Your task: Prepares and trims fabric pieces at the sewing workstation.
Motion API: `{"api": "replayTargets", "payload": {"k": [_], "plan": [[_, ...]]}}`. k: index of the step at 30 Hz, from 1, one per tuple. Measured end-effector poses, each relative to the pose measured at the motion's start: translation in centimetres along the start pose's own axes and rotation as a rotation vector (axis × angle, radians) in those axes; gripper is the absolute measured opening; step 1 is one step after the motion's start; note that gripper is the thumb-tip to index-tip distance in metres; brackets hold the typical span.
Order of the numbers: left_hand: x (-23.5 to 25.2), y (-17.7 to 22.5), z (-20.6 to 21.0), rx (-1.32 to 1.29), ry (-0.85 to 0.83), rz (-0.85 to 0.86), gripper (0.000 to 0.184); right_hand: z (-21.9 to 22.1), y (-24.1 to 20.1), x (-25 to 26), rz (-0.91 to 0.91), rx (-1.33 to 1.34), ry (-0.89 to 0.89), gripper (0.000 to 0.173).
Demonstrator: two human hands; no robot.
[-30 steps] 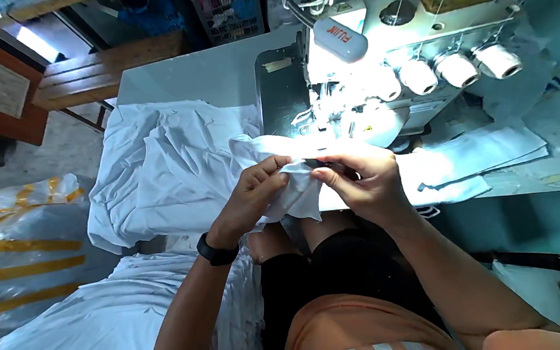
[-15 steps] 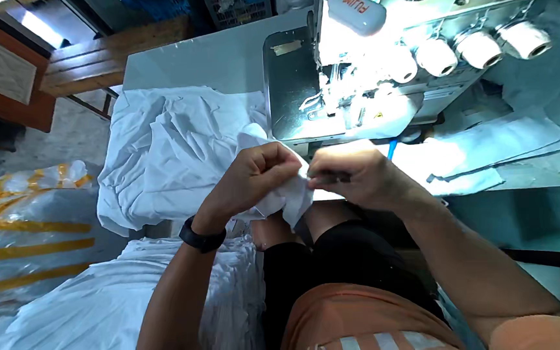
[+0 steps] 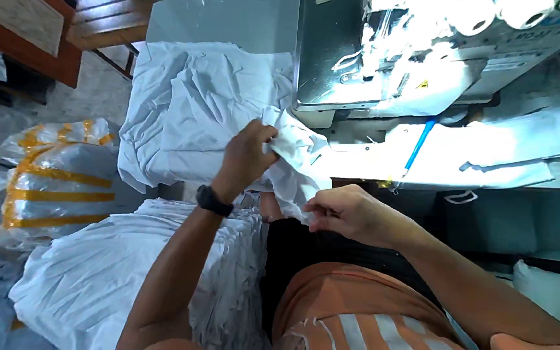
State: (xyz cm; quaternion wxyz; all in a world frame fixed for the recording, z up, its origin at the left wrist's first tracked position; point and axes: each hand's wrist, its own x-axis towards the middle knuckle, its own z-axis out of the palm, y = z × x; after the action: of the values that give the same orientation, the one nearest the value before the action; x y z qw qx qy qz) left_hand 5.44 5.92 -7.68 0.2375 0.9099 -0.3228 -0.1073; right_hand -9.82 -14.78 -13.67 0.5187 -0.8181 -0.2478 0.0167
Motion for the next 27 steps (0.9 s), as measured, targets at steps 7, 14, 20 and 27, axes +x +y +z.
{"api": "replayTargets", "payload": {"k": [7,14,20,27], "plan": [[2.4,4.8,1.1,-0.347,-0.149,0.314,0.03,2.7,0.0,-1.8,0.035,-0.209,0.005,0.012],[0.2,2.3,3.3,-0.208,-0.096,0.191,0.014,3.0,1.3,-3.2,0.072,-0.159,-0.048,0.011],[-1.0,2.6,5.3,-0.018,-0.079,0.299,0.016,1.3,0.7,-2.0,-0.114,-0.213,0.195,0.013],[-1.5,0.1,8.0,-0.042,-0.011,0.307,0.009,1.6,1.1,-1.2,-0.189,-0.235,0.252,0.01]]}}
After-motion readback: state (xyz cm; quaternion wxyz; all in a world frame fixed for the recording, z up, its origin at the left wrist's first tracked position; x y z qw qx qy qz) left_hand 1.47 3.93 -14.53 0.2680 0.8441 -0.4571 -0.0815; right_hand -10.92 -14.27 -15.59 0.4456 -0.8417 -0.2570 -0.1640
